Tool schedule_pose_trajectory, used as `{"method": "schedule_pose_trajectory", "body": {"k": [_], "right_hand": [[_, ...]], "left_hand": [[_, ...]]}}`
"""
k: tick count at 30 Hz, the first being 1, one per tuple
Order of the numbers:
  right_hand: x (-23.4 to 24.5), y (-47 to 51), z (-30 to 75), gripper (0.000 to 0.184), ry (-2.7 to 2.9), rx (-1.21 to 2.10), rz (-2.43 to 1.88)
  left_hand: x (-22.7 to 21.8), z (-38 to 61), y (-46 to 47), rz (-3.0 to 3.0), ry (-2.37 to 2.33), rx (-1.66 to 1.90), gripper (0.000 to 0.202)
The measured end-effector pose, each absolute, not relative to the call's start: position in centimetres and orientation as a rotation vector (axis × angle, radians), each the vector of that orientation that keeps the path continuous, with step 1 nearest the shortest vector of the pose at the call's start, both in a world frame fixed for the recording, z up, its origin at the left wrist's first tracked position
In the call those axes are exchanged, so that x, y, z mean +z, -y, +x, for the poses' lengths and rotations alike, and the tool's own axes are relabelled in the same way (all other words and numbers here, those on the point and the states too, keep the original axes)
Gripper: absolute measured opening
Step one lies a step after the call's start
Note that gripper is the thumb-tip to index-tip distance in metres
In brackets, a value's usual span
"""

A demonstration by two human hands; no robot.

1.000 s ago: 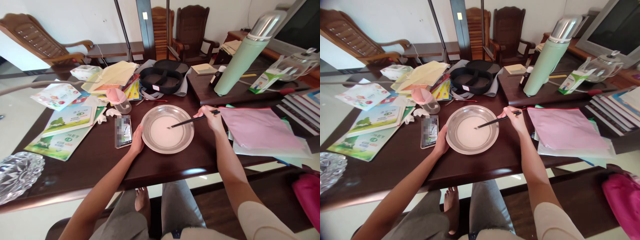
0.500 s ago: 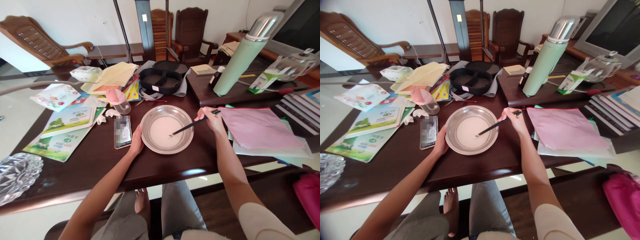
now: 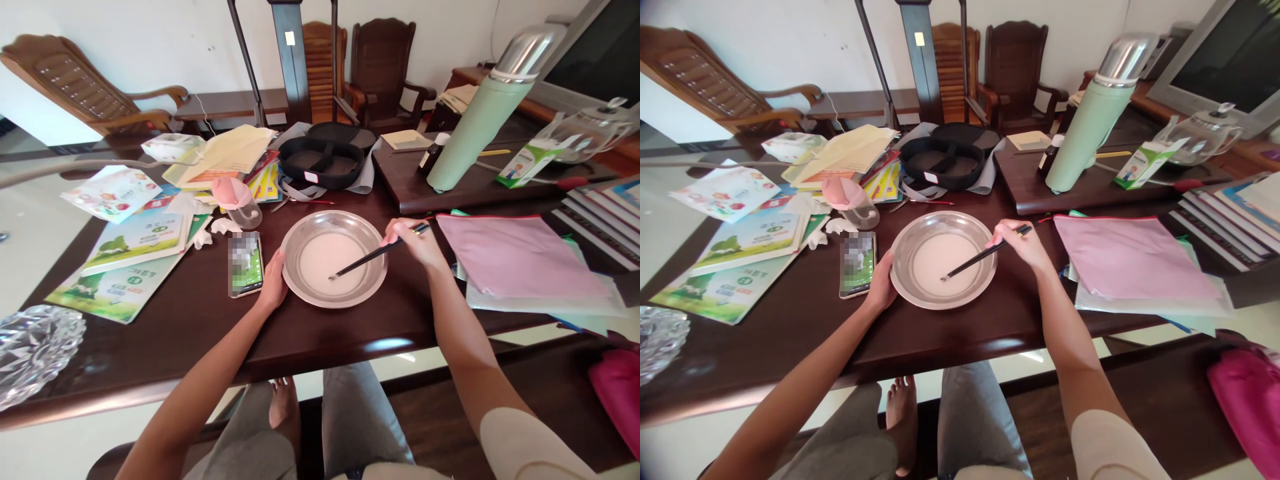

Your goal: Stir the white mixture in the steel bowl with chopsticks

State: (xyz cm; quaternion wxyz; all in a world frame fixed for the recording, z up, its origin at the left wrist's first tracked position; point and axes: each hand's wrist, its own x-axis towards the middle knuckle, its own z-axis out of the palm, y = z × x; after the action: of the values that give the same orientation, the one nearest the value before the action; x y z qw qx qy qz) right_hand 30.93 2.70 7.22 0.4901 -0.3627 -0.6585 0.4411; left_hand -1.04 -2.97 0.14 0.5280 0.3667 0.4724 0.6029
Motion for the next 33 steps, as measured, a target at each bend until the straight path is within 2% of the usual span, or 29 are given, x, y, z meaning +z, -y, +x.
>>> {"method": "schedule_pose_trajectory", "body": {"k": [3, 8, 14, 20, 27, 33], "right_hand": [[7.5, -2.5, 30.4, 0.043, 1.689, 1.084, -0.889], [7.2, -2.9, 31.5, 0.045, 1.482, 0.947, -0.957], [7.5, -2.6, 30.7, 0.044, 1.655, 1.093, -0.895], [7.3, -2.9, 31.4, 0.046, 1.482, 0.937, -0.954], [7.4, -2.6, 30.7, 0.044, 1.654, 1.112, -0.886], [7.2, -2.8, 31.5, 0.044, 1.484, 0.944, -0.93]], "left_hand": [[0.2, -1.0, 3.0, 0.878, -1.115, 1.447, 0.048], [0.3, -1.0, 3.0, 0.883, -1.114, 1.439, 0.049], [0.3, -1.0, 3.0, 0.886, -1.112, 1.441, 0.052], [0.4, -1.0, 3.1, 0.871, -1.1, 1.437, 0.051], [0.2, -1.1, 3.1, 0.886, -1.119, 1.432, 0.05], [0.4, -1.0, 3.1, 0.867, -1.117, 1.441, 0.048]]}}
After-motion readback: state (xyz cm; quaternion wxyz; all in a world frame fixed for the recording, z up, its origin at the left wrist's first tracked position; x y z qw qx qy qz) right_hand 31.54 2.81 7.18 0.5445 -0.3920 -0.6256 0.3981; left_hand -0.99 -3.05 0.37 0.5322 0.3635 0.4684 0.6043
